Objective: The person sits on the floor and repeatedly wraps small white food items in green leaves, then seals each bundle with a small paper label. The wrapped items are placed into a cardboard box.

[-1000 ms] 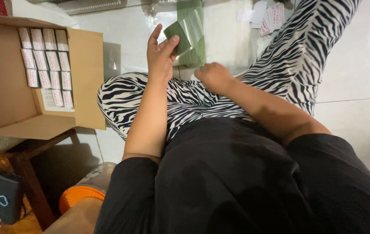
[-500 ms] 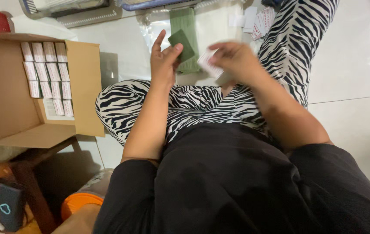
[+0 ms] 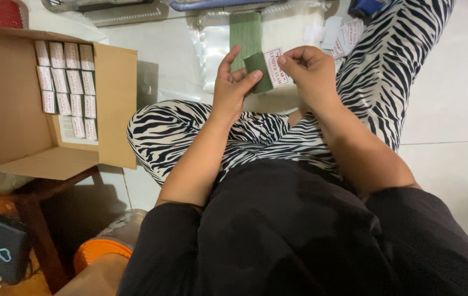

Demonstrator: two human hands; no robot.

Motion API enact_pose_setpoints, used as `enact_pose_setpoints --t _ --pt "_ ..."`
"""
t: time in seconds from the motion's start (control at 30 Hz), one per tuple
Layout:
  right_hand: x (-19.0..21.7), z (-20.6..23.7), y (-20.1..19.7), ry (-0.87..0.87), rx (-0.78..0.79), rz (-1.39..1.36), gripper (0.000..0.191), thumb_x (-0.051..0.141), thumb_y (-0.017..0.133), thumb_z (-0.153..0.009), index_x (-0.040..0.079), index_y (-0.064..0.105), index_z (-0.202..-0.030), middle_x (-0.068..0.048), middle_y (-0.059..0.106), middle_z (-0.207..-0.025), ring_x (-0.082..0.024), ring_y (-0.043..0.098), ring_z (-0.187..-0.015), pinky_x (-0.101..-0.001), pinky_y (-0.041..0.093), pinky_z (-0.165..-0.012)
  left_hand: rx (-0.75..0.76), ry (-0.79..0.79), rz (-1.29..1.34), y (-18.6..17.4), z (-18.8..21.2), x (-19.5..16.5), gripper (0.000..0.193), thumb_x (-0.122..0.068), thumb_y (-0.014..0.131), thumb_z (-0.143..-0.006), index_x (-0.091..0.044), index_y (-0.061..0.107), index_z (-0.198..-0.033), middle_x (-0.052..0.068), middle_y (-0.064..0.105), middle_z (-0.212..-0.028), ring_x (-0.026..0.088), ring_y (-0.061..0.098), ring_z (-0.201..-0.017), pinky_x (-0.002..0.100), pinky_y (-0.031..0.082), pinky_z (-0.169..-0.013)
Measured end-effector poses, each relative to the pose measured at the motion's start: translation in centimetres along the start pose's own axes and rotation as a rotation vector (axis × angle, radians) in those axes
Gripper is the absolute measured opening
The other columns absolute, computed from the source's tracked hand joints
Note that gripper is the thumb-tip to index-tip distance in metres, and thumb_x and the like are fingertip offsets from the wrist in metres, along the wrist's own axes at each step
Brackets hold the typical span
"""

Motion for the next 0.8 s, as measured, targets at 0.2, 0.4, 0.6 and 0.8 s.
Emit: enact_pose_setpoints --t 0.2,0.4,0.6,0.8 --pt "0.9 0.9 1.3 -0.096 -0.039 0.099 0.016 0.011 0.078 -0.099 -0.003 0.072 -0.103 -0.001 0.07 -0.088 -0.005 0.061 -0.078 -0.0187 0.052 -0.071 0.014 0.014 -0.043 -0.2 -0.5 0.3 0.084 0.007 0.073 -0.091 -0.005 0.025 -0.159 0.023 0.071 -0.119 0.023 0.071 -0.107 0.036 0.059 -0.096" --pt "1.8 1.4 2.5 -0.118 0.015 0.155 0.018 0.01 0.077 -0.097 -0.004 0.072 -0.106 -0.002 0.071 -0.092 -0.005 0.063 -0.082 -0.0192 0.053 -0.074 0.008 0.003 -0.047 -0.4 -0.7 -0.2 0.084 0.007 0.073 -0.091 -0.005 0.025 -0.159 0.025 0.071 -0.118 0.023 0.071 -0.106 0.036 0.06 -0.094" --pt "1.7 0.7 2.1 0.009 0.099 0.046 0.016 0.008 0.074 -0.098 -0.005 0.073 -0.109 -0.001 0.071 -0.092 -0.004 0.061 -0.082 -0.0186 0.05 -0.075 0.003 0.019 -0.039 -0.4 -0.6 -0.5 0.087 0.006 0.074 -0.089 -0.006 0.024 -0.159 0.024 0.071 -0.119 0.024 0.071 -0.108 0.037 0.06 -0.094" --pt "1.6 0.8 2.7 0.007 0.069 0.015 0.017 0.007 0.073 -0.098 -0.005 0.072 -0.11 -0.002 0.072 -0.094 -0.004 0.062 -0.083 -0.0181 0.051 -0.075 0.013 0.036 -0.051 -0.4 -0.7 -0.5 0.088 0.006 0.075 -0.089 -0.005 0.023 -0.159 0.024 0.071 -0.118 0.024 0.071 -0.107 0.037 0.06 -0.094"
Point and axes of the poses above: each hand's wrist, its own z-axis away from the middle knuckle, its own y-axis out of the palm, x = y × z, the point moved 5 cm from there along -z, towards the middle knuckle
